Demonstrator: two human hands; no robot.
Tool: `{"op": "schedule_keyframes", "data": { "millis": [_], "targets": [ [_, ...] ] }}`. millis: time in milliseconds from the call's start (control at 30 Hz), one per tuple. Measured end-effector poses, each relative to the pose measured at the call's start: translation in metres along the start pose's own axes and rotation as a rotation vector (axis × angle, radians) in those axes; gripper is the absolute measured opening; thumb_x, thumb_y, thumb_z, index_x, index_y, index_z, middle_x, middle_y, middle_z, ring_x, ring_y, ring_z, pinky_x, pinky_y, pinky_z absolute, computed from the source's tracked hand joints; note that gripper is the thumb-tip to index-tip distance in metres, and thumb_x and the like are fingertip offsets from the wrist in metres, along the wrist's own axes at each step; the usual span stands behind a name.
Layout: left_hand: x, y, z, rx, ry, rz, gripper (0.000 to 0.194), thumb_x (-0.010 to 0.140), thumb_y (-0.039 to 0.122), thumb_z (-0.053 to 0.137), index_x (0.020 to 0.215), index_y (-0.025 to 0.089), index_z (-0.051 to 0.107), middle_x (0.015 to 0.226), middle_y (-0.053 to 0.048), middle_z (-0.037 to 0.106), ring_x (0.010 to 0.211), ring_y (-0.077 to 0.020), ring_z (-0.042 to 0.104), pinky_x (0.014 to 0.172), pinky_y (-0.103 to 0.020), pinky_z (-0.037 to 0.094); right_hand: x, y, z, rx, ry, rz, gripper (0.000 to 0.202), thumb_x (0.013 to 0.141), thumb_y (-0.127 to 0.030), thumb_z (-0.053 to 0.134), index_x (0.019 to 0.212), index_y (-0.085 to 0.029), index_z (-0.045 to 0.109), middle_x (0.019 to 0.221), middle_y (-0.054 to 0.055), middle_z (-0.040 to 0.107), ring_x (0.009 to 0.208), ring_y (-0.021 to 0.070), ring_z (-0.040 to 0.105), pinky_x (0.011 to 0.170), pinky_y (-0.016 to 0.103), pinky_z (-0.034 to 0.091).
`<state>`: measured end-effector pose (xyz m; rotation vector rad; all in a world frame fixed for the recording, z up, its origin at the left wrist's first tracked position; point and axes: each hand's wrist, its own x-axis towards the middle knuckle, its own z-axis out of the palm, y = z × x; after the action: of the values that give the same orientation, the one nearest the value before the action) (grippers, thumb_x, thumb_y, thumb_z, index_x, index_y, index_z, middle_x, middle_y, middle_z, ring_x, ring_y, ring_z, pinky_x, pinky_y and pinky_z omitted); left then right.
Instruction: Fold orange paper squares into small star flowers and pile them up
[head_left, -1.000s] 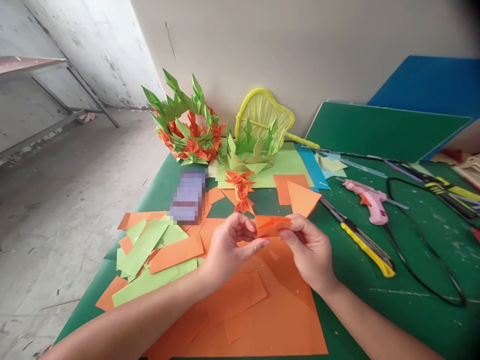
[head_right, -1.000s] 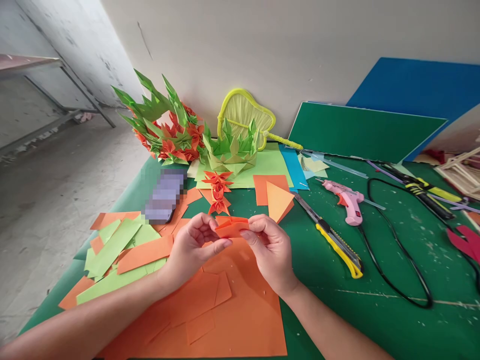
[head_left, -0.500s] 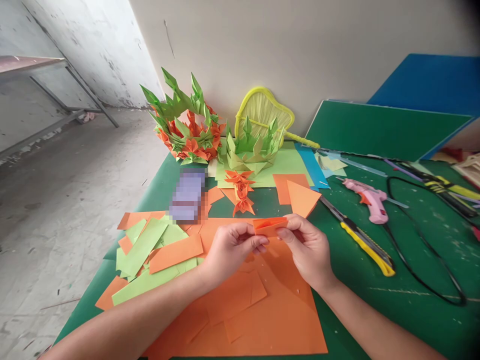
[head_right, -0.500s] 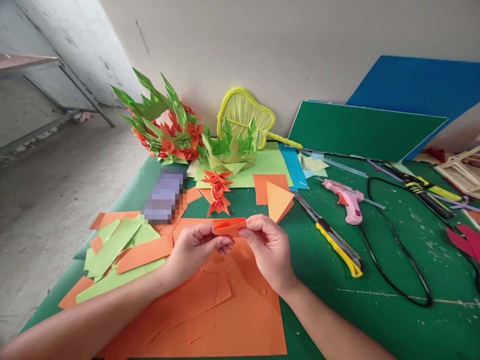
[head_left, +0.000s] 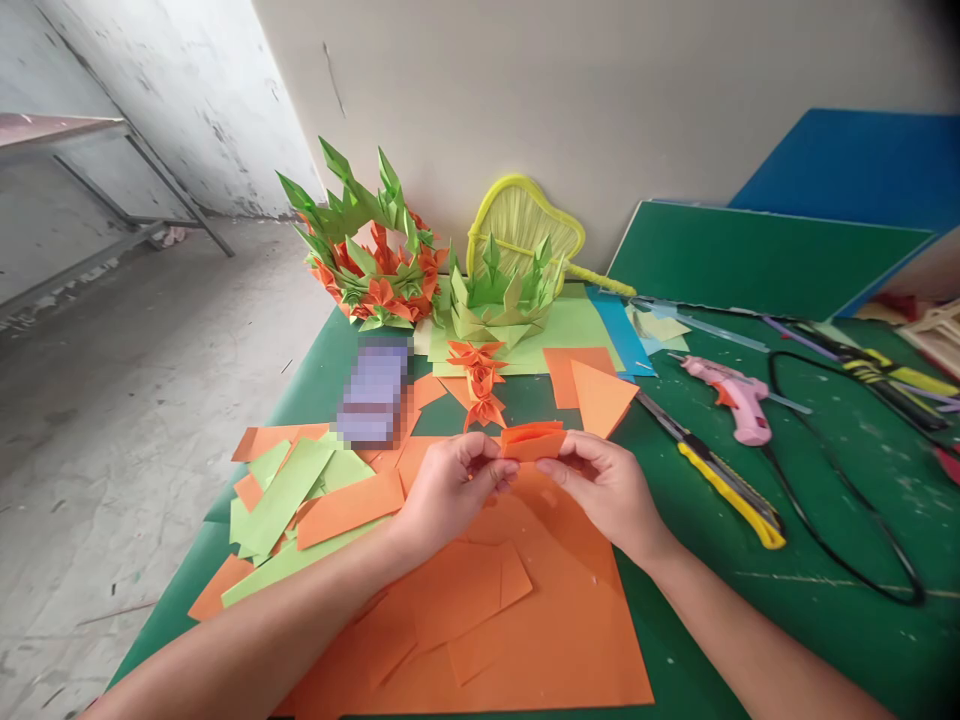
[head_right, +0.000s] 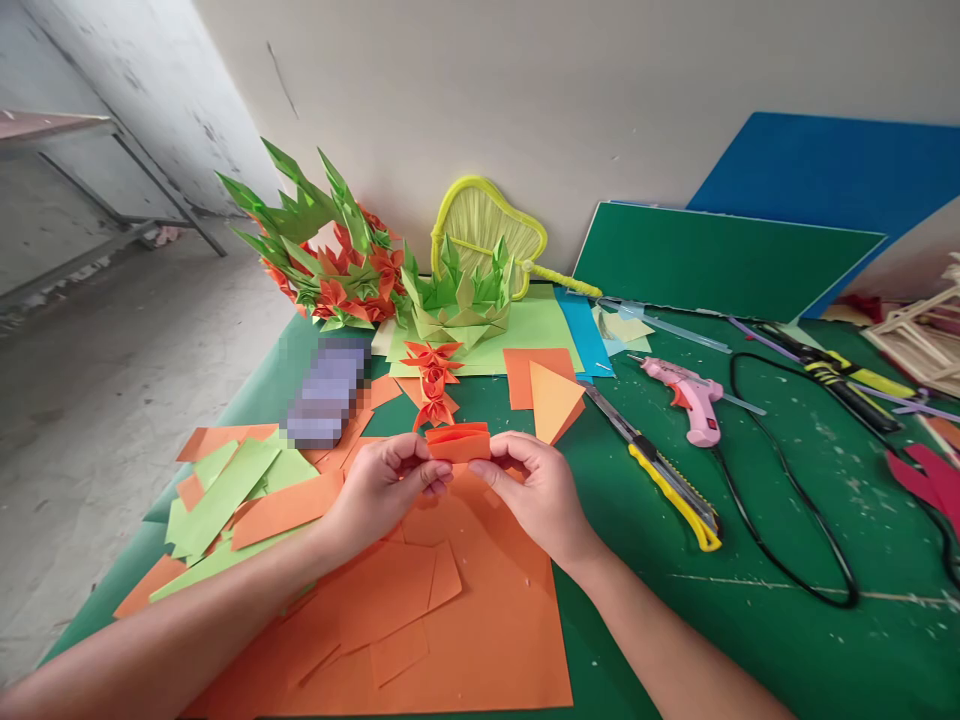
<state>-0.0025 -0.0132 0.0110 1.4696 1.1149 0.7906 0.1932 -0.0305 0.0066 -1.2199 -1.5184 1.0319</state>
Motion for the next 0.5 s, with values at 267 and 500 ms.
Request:
{"op": "schedule_keyframes", "data": {
  "millis": [267, 500],
  "targets": [
    [0.0015, -0.0027, -0.0002, 0.051, -0.038, 0.023, 0.026, 0.088, 0.035, 0.056, 0.071, 0.017, 0.054, 0.069, 0.000, 0.063, 0.058, -0.0105, 0.059, 0.058, -0.023, 0.051, 0.0000, 0.0023, 0.0007, -0.040, -0.038, -0.014, 0.016, 0.088, -0.033, 0.063, 0.079, -0.020, 0.065, 0.078, 0.002, 0.062, 0.073, 0.0164, 0.056, 0.068, 0.029, 0.048],
    [0.0011, -0.0023, 0.0024, 0.093, -0.090, 0.120, 0.022, 0.086, 0.035, 0.061, 0.094, 0.016, 0.069, 0.080, -0.004, 0.069, 0.069, -0.0146, 0.062, 0.065, -0.026, 0.054, -0.0012, -0.0043, 0.0067, -0.079, -0.092, -0.041, 0.013, 0.089, -0.029, 0.060, 0.080, -0.021, 0.065, 0.078, 0.001, 0.063, 0.074, 0.0155, 0.056, 0.070, 0.027, 0.047]
  ]
}}
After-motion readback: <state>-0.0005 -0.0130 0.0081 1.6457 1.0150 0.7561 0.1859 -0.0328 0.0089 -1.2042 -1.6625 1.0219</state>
